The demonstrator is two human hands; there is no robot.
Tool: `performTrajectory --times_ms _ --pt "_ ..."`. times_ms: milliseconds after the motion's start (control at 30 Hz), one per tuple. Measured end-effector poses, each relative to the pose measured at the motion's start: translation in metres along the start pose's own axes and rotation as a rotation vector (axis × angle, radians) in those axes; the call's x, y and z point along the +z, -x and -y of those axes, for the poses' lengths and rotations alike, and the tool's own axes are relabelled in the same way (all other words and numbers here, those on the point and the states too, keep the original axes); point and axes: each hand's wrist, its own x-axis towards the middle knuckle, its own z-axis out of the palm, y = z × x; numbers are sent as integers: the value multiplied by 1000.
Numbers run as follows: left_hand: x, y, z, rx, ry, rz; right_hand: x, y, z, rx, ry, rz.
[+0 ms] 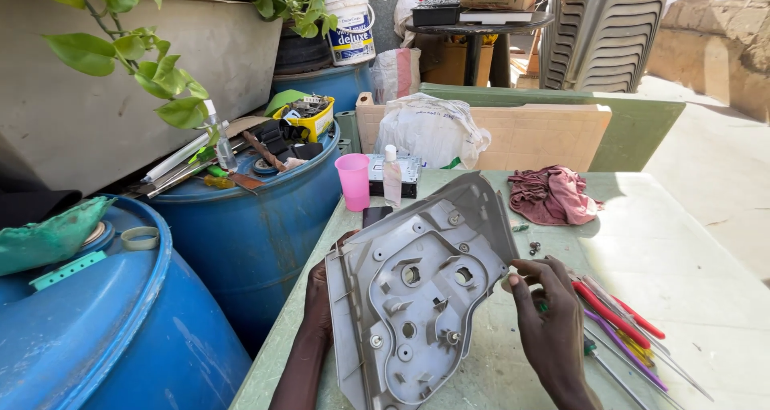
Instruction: Disassembling a car tail light housing using a screwdriver
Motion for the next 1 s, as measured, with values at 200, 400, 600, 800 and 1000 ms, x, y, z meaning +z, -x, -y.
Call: performTrajectory --times_ms 200,400,600,800,1000 --pt "5 -3 -6 3 -12 22 1 -49 12 -99 171 241" --pt "2 -4 -14 9 -24 29 17 -75 8 1 417 430" --pt "6 -3 -19 38 -69 36 26 -92 -11 73 567 507" --pt "2 -4 -17 127 -126 66 39 -106 -32 -127 501 580" --pt "2 -3 -20 82 -114 47 29 -101 -36 -101 64 691"
